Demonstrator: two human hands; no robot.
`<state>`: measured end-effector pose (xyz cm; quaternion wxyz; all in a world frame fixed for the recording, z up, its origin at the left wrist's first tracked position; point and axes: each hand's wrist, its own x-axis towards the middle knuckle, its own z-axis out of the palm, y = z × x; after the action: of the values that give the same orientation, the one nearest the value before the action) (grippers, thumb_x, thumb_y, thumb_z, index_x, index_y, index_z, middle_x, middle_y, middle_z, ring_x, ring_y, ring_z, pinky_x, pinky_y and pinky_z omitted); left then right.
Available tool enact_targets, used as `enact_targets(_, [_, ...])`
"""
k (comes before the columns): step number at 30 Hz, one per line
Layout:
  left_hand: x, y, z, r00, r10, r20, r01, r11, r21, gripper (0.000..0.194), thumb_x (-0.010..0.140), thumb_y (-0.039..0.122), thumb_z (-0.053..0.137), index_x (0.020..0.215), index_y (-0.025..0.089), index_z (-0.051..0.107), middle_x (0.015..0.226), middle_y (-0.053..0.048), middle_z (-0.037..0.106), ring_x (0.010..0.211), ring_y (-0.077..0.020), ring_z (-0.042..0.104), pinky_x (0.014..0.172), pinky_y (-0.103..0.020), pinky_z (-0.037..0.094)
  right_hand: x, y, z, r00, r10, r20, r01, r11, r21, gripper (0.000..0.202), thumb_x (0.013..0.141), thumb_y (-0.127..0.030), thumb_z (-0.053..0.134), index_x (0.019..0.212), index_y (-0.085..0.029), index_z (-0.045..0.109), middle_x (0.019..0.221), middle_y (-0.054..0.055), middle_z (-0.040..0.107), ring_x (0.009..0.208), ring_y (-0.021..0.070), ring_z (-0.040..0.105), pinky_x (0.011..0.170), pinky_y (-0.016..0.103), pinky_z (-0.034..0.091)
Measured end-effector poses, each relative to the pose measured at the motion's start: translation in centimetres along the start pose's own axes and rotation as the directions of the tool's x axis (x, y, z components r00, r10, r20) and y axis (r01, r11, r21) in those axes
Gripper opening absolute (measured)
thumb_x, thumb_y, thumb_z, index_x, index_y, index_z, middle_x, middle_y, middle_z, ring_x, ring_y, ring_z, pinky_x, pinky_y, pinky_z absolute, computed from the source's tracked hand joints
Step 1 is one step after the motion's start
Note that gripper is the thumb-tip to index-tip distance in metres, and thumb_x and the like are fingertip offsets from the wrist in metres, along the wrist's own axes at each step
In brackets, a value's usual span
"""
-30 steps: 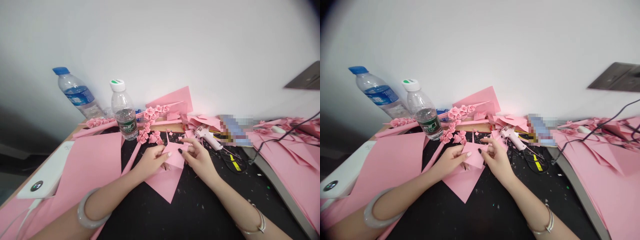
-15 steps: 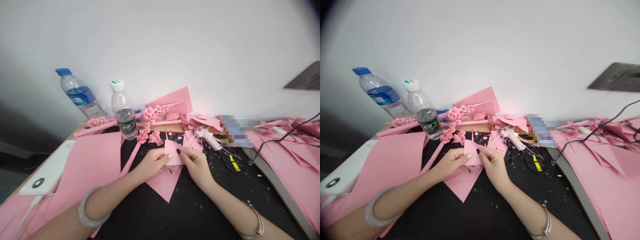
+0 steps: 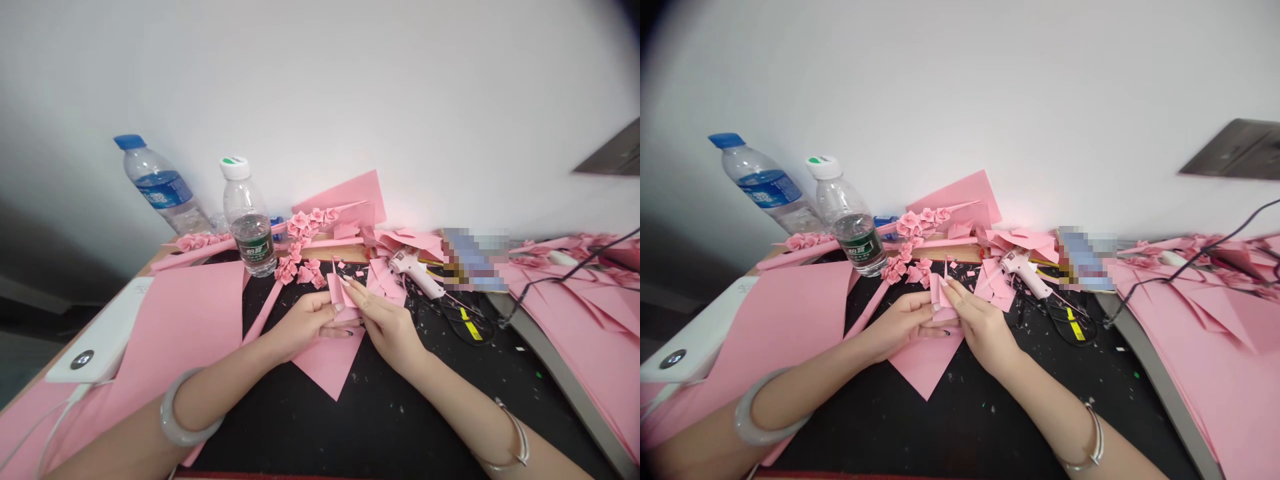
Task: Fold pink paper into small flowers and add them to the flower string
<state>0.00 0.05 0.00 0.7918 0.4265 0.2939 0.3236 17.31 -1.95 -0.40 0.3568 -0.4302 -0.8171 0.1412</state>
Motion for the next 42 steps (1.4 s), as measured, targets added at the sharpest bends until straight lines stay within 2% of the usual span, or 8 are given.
enact_targets(3, [-0.1,-0.1,-0.1,1.000,-0.012,0.009,0.012,0.997,0.081,0.029,0.079,0.028,0.054,0.104,0.014,0.057,0.106,-0.013,0.062,0.092,-0.0234,0.062,0.085,-0.043,0.045,0.1,-0.3,0.0,0.970,0.231,-0.074,-0.225,0.971,0.082,0.042,0.081,-0.017,0.046,0.122,-0.027,0.050,0.101,0.001,0.066,0.084,0.0189,0.064,0.073,0.032,0.053])
enact_targets(7, [0.0,-0.4,-0.2,1.000,-0.023,0.008,0.022,0.995,0.098,0.028,0.079,0.029,0.055,0.101,0.013,0.058,0.105,-0.012,0.062,0.092,-0.0228,0.062,0.084,-0.041,0.045,0.0,-0.5,0.2,0.930,0.362,-0.055,-0.341,0.911,0.230,0.031,0.081,-0.020,0.048,0.108,-0.022,0.061,0.076,0.000,0.069,0.064,0.0173,0.063,0.055,0.028,0.052])
enact_targets(11, [0.0,-0.3,-0.1,0.999,-0.037,0.034,0.036,0.998,0.043,0.027,0.079,0.027,0.055,0.102,0.013,0.059,0.103,-0.012,0.063,0.091,-0.0228,0.062,0.083,-0.040,0.046,-0.2,-0.4,0.1,0.961,0.269,-0.062,-0.256,0.953,0.159,0.038,0.084,-0.015,0.041,0.118,-0.024,0.054,0.099,0.002,0.066,0.086,0.0185,0.063,0.074,0.031,0.052])
enact_targets(15, [-0.1,0.1,0.2,0.999,-0.053,0.007,0.053,0.997,-0.046,0.024,0.079,0.025,0.055,0.099,0.011,0.059,0.099,-0.013,0.064,0.089,-0.0226,0.063,0.082,-0.039,0.046,-0.2,0.0,0.0,0.999,0.027,-0.019,-0.027,1.000,0.005,0.052,0.084,-0.006,0.034,0.133,-0.025,0.034,0.129,0.003,0.047,0.115,0.0181,0.047,0.096,0.036,0.040])
enact_targets(19, [-0.1,0.1,0.3,0.999,-0.043,0.013,0.044,0.995,-0.095,0.023,0.082,0.023,0.052,0.101,0.012,0.058,0.100,-0.014,0.064,0.091,-0.0226,0.062,0.082,-0.037,0.047,-0.2,0.5,-0.1,0.992,-0.123,-0.003,0.123,0.992,-0.040,0.056,0.083,-0.001,0.033,0.133,-0.027,0.033,0.137,0.002,0.035,0.121,0.0161,0.039,0.101,0.035,0.036])
enact_targets(23, [0.0,0.1,0.2,0.999,-0.043,0.005,0.043,0.990,-0.136,0.023,0.083,0.023,0.050,0.101,0.011,0.057,0.101,-0.015,0.064,0.093,-0.0240,0.062,0.083,-0.038,0.046,-0.3,0.6,-0.2,0.988,-0.152,-0.007,0.152,0.987,-0.048,0.054,0.084,-0.002,0.035,0.131,-0.029,0.035,0.134,0.002,0.040,0.119,0.0162,0.042,0.100,0.036,0.038])
enact_targets(31, [0.2,0.0,-0.2,0.997,-0.041,-0.068,0.031,0.988,-0.151,0.027,0.084,0.033,0.047,0.100,0.013,0.056,0.099,-0.014,0.064,0.087,-0.0243,0.064,0.073,-0.035,0.050,0.0,0.5,-0.5,0.977,-0.164,0.135,0.171,0.984,-0.042,0.057,0.082,-0.001,0.031,0.134,-0.024,0.030,0.137,0.003,0.035,0.127,0.0188,0.030,0.104,0.044,0.030])
enact_targets(42, [0.2,0.2,-0.2,0.999,-0.034,-0.028,0.030,0.988,-0.152,0.023,0.083,0.027,0.051,0.100,0.013,0.058,0.104,-0.013,0.063,0.094,-0.0234,0.061,0.086,-0.039,0.045,0.1,0.4,-0.9,0.963,-0.169,0.210,0.186,0.980,-0.066,0.055,0.081,-0.002,0.031,0.133,-0.019,0.033,0.138,0.006,0.033,0.130,0.0211,0.022,0.104,0.048,0.027])
